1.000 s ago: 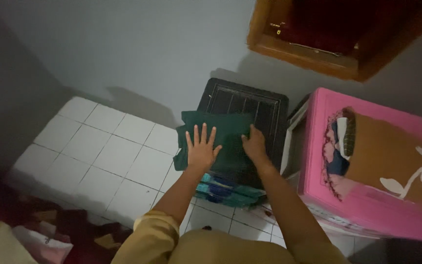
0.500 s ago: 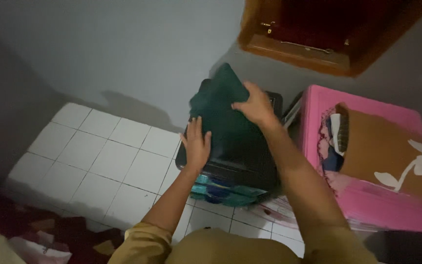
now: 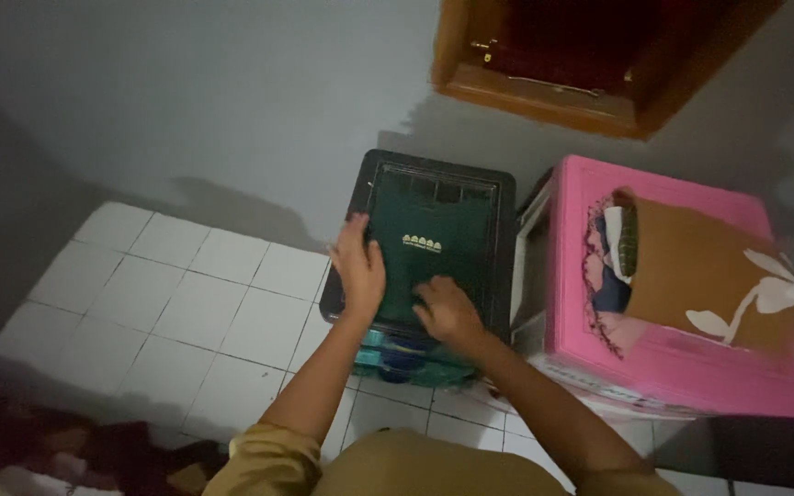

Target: The person folds multiple garments one by one on a black plastic container lid, then stacks them on a pink storage box. Items include a white patterned cloth, a pink top, a blue shirt, a striped shirt, a brown shirt, a green shirt, and a striped button-up shirt. The person smooths and aligns each item before stacking.

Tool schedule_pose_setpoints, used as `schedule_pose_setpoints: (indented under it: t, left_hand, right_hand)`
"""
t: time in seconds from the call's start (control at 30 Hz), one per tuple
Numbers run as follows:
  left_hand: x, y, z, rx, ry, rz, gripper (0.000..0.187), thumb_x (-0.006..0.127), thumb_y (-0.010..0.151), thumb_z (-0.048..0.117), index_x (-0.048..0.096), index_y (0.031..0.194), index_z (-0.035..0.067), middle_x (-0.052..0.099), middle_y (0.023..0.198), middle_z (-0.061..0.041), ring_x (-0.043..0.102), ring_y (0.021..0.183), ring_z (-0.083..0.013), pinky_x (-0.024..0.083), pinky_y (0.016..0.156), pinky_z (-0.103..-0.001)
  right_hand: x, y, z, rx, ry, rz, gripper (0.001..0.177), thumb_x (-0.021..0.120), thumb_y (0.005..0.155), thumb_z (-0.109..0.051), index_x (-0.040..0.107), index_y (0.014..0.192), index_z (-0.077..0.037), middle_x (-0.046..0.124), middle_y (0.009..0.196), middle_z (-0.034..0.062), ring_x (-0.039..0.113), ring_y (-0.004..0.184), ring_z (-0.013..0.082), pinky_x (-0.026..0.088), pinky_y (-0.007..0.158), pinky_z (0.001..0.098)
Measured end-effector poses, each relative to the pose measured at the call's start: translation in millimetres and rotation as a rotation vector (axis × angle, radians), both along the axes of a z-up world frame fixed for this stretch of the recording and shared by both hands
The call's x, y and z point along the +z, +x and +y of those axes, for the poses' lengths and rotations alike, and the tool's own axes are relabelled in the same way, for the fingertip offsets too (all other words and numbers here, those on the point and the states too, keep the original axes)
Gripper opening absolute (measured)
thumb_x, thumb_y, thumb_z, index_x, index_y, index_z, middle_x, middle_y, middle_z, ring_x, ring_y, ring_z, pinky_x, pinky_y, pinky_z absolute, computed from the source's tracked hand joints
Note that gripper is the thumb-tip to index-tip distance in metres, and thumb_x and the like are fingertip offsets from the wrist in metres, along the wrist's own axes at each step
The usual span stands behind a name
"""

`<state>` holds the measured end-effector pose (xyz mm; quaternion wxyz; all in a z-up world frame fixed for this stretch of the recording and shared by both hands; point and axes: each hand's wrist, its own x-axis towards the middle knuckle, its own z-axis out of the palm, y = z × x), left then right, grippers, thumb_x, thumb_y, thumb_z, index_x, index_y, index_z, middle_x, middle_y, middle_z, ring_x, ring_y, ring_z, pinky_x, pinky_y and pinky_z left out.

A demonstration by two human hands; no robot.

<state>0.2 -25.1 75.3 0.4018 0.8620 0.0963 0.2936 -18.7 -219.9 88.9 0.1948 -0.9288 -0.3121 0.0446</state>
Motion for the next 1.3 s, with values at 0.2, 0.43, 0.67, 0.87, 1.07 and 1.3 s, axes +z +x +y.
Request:
schedule_pose_setpoints:
  t: [0.2,0.43,0.67,0.87,1.07,1.3]
  left_hand:
    - [-23.6,-7.4,-27.7,-0.247,0.546,0.224,0.062,0.056,0.099,0.035,0.039,0.156,0.016,0.029,0.165,-0.015,0.019,0.153,-0.0378,0.010,0.115,-0.073]
    - [-56.5,-1.5,-17.4,-0.216,0.377,0.186,0.067,0.058,0.102,0.037,0.034,0.155,0.004,0.029,0.162,-0.026,0.022,0.151,-0.0442,0.022,0.121,-0.057]
    - [-66.7,14.5,-0.6,-0.043,-0.109,0.345,0.056,0.069,0.092,0.021,0.054,0.143,0.001,0.058,0.141,-0.024,0.050,0.133,-0.0429,0.041,0.113,-0.047]
    - [-86.3,43.2,21.7,-0.022,-0.286,0.486,0.062,0.075,0.085,0.030,0.059,0.136,-0.001,0.067,0.127,-0.028,0.063,0.121,-0.0404,0.049,0.103,-0.045]
    - [-79.0,61.2,40.3,-0.225,-0.849,0.793,0.071,0.072,0.091,0.049,0.059,0.136,-0.005,0.066,0.131,-0.025,0.066,0.119,-0.0380,0.052,0.097,-0.045]
    - [15.2,45.6,-12.7,-0.284,-0.909,0.528,0.066,0.068,0.089,0.045,0.063,0.136,-0.002,0.068,0.127,-0.019,0.066,0.113,-0.0313,0.054,0.093,-0.044]
  right_hand:
    - [-54.8,35.2,-12.8,-0.171,0.086,-0.343,0.069,0.055,0.103,-0.043,0.038,0.157,-0.004,0.034,0.160,0.0286,0.030,0.148,0.0488,0.030,0.114,0.0630]
    - [-124.3,57.6,-23.4,-0.327,-0.050,-0.088,0.073,0.052,0.102,-0.053,0.033,0.159,-0.010,0.022,0.163,0.0303,0.021,0.149,0.0495,0.024,0.118,0.0605]
    - [-133.0,65.3,-48.3,-0.789,0.434,0.154,0.068,0.065,0.093,-0.036,0.047,0.151,-0.006,0.045,0.153,0.0244,0.046,0.140,0.0413,0.038,0.118,0.0488]
    - [-72.0,68.2,-45.3,-0.979,0.593,0.569,0.067,0.063,0.093,-0.039,0.046,0.151,-0.010,0.050,0.153,0.0186,0.050,0.138,0.0352,0.041,0.113,0.0451]
    - [-61.9,79.0,-54.2,-0.913,0.660,0.678,0.074,0.066,0.095,-0.043,0.043,0.153,-0.003,0.047,0.155,0.0188,0.048,0.141,0.0343,0.037,0.116,0.0421]
    - [-2.3,72.8,-95.0,-0.503,0.948,0.274,0.063,0.072,0.091,-0.016,0.049,0.149,-0.003,0.057,0.146,0.0174,0.055,0.135,0.0285,0.044,0.110,0.0361]
